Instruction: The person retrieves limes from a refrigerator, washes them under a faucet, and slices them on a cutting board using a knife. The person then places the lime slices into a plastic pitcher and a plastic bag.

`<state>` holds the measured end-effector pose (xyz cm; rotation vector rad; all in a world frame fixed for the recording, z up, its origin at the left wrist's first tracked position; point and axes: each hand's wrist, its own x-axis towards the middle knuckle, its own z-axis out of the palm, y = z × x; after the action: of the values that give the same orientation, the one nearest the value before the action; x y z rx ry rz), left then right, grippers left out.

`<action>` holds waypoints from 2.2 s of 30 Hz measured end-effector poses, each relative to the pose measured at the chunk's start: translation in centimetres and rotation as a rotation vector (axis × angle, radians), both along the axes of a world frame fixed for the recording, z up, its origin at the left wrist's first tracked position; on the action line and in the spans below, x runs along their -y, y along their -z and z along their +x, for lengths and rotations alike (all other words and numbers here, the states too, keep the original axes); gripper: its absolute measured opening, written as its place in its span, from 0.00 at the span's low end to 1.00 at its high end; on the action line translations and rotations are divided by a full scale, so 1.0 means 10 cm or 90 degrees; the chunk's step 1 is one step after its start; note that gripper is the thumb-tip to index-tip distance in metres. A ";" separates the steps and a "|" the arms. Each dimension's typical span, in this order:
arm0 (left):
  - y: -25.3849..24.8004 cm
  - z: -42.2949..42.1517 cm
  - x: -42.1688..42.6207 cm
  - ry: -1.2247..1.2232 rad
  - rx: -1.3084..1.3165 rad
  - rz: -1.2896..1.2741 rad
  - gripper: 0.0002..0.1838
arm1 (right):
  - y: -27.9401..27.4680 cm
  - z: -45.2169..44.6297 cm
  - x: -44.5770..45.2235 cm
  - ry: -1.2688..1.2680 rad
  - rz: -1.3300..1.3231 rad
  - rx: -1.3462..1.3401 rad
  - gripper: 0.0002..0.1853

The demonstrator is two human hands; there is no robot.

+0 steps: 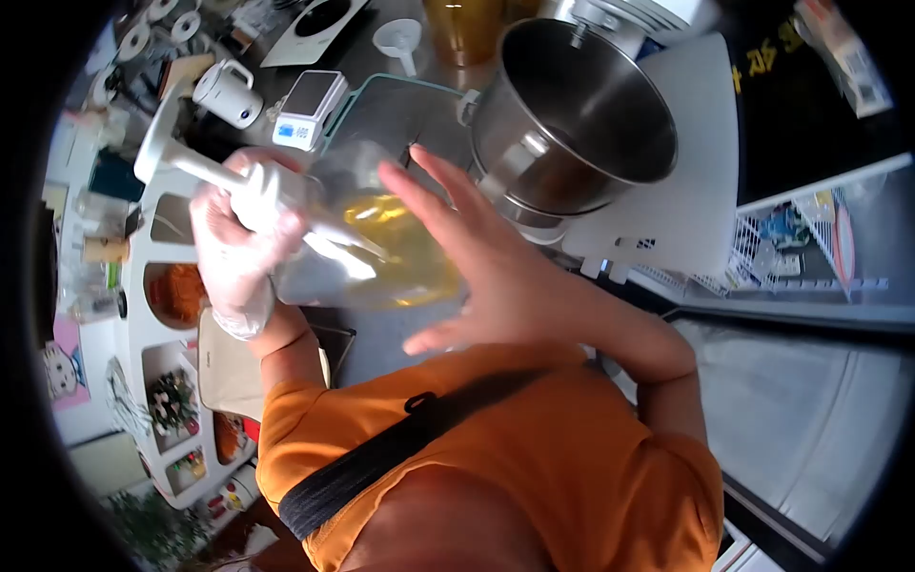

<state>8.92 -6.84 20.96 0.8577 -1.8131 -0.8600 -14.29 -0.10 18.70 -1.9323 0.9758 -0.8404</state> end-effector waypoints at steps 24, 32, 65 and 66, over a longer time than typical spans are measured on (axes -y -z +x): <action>2.04 -1.32 3.36 -0.062 0.354 -0.205 0.15 | 1.80 -4.49 -0.63 1.010 -0.063 -0.354 0.32; 2.19 -1.75 2.93 -0.123 0.404 -0.100 0.16 | 2.41 -5.71 0.19 1.088 -0.085 -0.551 0.27; 2.17 -1.82 2.80 -0.082 0.358 -0.095 0.19 | 1.85 -4.88 -1.23 1.029 -0.046 0.710 0.10; 2.16 -1.82 2.80 -0.081 0.357 -0.095 0.19 | 1.91 -4.92 -1.25 1.030 -0.046 0.711 0.10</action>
<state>-9.24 -34.85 -0.68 1.1829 -2.2364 -0.4144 -63.48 12.39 -0.37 -0.0408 1.5424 -2.3785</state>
